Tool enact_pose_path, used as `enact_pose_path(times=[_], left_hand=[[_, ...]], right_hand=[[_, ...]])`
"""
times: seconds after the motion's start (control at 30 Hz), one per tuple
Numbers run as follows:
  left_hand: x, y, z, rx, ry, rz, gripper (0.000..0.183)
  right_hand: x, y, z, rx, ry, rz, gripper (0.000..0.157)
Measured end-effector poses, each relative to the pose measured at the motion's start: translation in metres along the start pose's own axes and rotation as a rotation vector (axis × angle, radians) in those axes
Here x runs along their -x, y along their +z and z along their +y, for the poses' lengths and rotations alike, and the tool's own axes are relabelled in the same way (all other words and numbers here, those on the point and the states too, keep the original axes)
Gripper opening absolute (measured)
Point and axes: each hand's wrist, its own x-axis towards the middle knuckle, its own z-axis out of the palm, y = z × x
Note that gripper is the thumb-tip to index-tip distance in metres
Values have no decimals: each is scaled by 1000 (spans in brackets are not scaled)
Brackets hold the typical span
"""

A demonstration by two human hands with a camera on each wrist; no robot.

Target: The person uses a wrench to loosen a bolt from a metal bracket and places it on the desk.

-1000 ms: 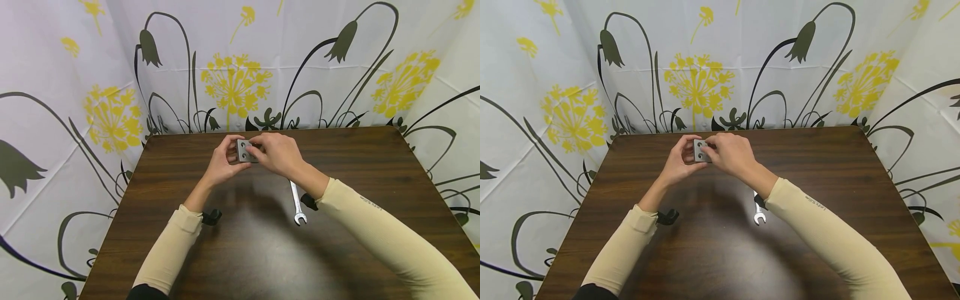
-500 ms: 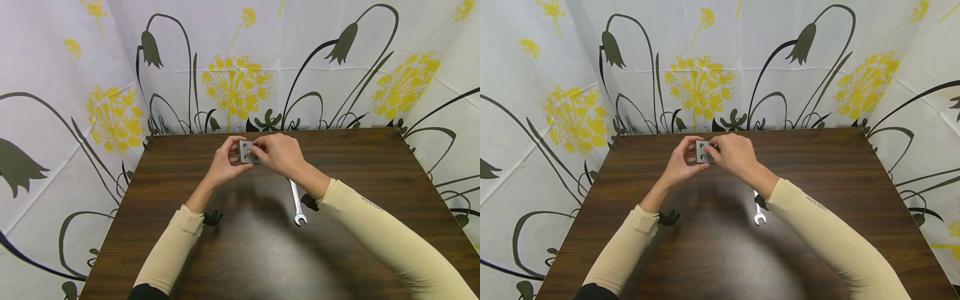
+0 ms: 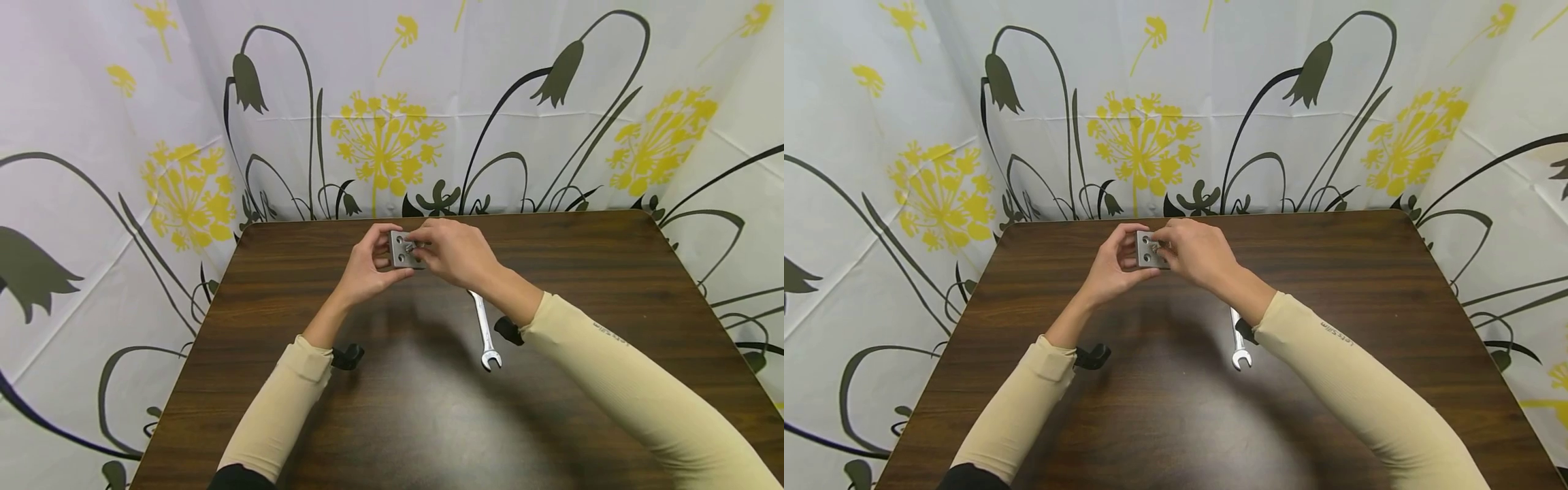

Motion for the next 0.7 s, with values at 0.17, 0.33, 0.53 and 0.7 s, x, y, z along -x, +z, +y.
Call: enact_pose_path(times=[0.17, 0.33, 0.53, 0.7], left_hand=[[0, -1, -5, 6, -5, 1, 68], [-1, 0, -1, 17, -3, -5, 67], [0, 1, -2, 4, -2, -12, 68], [0, 0, -2, -2, -1, -16, 67]], right_hand=[[1, 0, 0, 12, 18, 28, 28], [1, -1, 1, 7, 14, 7, 24], [2, 0, 2, 9, 9, 21, 27], [2, 0, 2, -3, 9, 1, 24]])
